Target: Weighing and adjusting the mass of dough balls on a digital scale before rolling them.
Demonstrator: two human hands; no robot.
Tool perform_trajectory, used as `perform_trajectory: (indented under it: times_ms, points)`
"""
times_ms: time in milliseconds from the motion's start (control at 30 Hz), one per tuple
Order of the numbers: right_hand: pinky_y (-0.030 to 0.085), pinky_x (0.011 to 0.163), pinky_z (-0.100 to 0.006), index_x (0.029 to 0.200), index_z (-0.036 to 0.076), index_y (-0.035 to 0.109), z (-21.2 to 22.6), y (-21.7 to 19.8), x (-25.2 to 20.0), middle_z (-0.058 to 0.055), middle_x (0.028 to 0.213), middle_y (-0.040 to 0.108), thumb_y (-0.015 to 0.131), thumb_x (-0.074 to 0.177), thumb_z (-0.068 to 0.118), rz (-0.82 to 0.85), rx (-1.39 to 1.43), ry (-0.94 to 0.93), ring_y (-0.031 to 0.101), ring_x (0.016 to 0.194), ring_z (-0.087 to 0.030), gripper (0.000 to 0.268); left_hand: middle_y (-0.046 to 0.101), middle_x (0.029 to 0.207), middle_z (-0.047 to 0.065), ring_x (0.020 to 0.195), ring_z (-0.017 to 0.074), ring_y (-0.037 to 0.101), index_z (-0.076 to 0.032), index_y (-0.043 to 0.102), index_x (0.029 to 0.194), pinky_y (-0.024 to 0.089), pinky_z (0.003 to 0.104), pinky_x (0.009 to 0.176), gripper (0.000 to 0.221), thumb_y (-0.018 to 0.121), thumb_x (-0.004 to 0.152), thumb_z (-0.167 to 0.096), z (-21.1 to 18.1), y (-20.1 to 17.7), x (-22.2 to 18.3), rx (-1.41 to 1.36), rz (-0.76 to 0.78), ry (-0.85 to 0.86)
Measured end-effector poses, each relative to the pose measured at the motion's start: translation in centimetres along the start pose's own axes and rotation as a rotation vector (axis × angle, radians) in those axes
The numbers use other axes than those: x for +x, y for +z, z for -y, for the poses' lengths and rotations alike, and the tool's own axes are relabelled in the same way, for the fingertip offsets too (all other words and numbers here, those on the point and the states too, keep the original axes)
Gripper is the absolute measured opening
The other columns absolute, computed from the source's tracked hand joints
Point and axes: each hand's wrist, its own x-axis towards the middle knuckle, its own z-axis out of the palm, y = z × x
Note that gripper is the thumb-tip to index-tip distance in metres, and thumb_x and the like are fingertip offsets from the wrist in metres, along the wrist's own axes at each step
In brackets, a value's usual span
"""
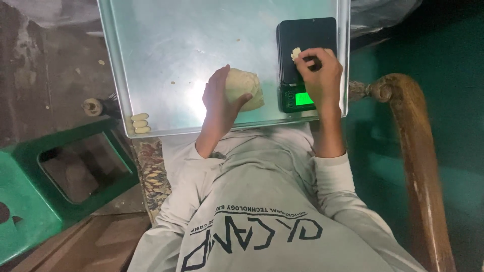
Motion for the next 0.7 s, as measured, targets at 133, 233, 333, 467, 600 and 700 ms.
perform_trajectory:
  times_ms: [133,233,333,467,600,700]
  points:
    - [0.049,0.064,-0.027,0.098,0.012,0.070,0.5,0.3,0.1,-0.007,0.097,0.069,0.075,0.098,0.005,0.033,0.051,0.084,0.061,0.077,-0.013,0.008,0.047,0.155,0.008,0.141,0.0290,0.044,-0.014,0.040,0.151,0.037,0.043,0.115,0.084,0.085,0.085,-0.039,-0.5,-0.3,0.1,0.001,0.010,-0.026]
    - [0.050,0.064,-0.026,0.113,0.009,0.063,0.1,0.5,0.5,-0.002,0.092,0.066,0.076,0.098,0.005,0.066,0.070,0.140,0.058,0.073,-0.010,0.021,0.048,0.153,0.006,0.140,0.0276,0.045,-0.015,0.041,0.151,0.038,0.041,0.114,0.085,0.087,0.083,-0.038,0.0,0.2,0.2,-0.003,-0.004,-0.033]
    - [0.056,0.070,-0.030,0.120,0.006,0.066,-2.5,1.3,0.6,-0.008,0.095,0.068,0.082,0.090,0.009,0.079,0.014,0.143,0.065,0.077,-0.017,0.034,0.046,0.154,0.006,0.145,0.0245,0.040,-0.017,0.039,0.154,0.028,0.046,0.120,0.091,0.086,0.082,-0.047,1.7,1.1,0.4,0.026,0.011,-0.020]
    - [0.057,0.075,-0.035,0.112,0.009,0.077,0.4,1.2,0.0,-0.013,0.092,0.066,0.084,0.087,0.013,0.028,-0.012,0.114,0.071,0.079,-0.026,0.026,0.048,0.153,0.012,0.147,0.0273,0.040,-0.014,0.039,0.156,0.023,0.056,0.124,0.095,0.085,0.081,-0.050,2.5,1.4,0.5,0.057,-0.010,0.025]
    - [0.055,0.072,-0.039,0.112,0.012,0.079,0.9,3.6,-1.9,-0.016,0.083,0.068,0.084,0.092,0.016,-0.011,0.065,0.062,0.071,0.079,-0.034,0.022,0.051,0.151,0.011,0.146,0.0270,0.042,-0.015,0.041,0.155,0.027,0.058,0.123,0.097,0.087,0.077,-0.050,2.7,1.7,0.4,0.087,-0.057,0.060]
    - [0.054,0.070,-0.033,0.110,0.013,0.080,2.4,5.0,-3.1,-0.014,0.077,0.068,0.086,0.090,0.019,0.040,0.215,0.043,0.067,0.072,-0.021,0.022,0.051,0.153,0.010,0.148,0.0252,0.041,-0.016,0.044,0.154,0.028,0.056,0.122,0.088,0.080,0.082,-0.052,1.4,0.9,-0.1,0.120,-0.064,0.078]
